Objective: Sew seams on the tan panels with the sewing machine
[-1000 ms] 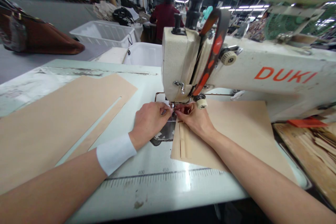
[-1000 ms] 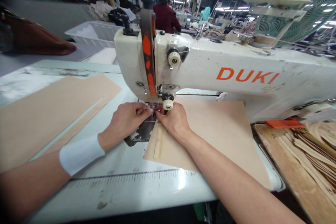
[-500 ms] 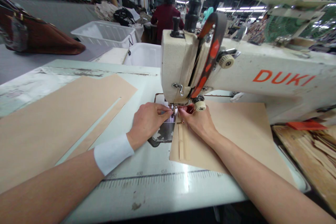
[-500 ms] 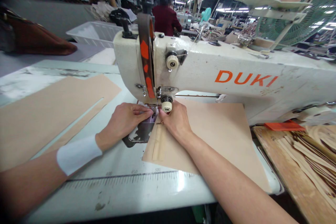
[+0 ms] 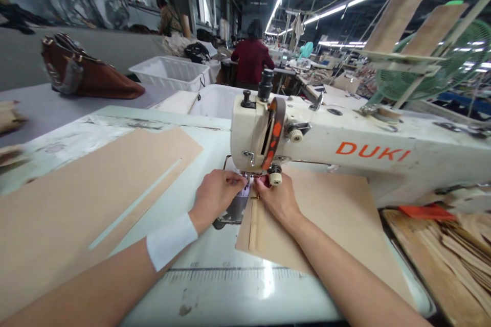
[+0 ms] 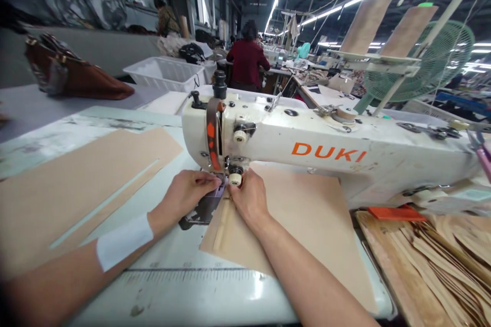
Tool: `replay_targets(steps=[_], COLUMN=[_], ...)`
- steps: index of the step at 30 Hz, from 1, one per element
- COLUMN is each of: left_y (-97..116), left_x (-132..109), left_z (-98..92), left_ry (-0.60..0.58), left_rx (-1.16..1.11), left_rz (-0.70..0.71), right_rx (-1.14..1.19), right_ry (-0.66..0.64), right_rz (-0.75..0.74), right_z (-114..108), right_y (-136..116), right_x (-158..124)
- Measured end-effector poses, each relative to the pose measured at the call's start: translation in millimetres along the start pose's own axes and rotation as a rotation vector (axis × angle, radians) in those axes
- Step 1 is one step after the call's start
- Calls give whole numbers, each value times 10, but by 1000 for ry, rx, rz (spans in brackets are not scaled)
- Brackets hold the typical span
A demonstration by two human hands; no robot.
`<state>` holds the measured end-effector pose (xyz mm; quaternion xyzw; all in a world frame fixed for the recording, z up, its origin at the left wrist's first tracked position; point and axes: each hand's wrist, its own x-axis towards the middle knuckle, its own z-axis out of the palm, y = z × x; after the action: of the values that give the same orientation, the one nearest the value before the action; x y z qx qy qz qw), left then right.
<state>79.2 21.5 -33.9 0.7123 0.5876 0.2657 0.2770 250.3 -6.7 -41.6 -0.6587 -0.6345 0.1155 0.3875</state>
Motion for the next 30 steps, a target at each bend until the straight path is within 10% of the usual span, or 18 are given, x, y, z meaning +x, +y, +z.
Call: replay_targets(steps=[30], left_y=[80], left_x=[-75], left_z=[-16], left_ry=[37], left_rx=[136], left_rz=[-5], right_rx=[70], right_ry=[-186], right_rz=[-56], right_z=[-79], right_y=[-95], right_x=[-24])
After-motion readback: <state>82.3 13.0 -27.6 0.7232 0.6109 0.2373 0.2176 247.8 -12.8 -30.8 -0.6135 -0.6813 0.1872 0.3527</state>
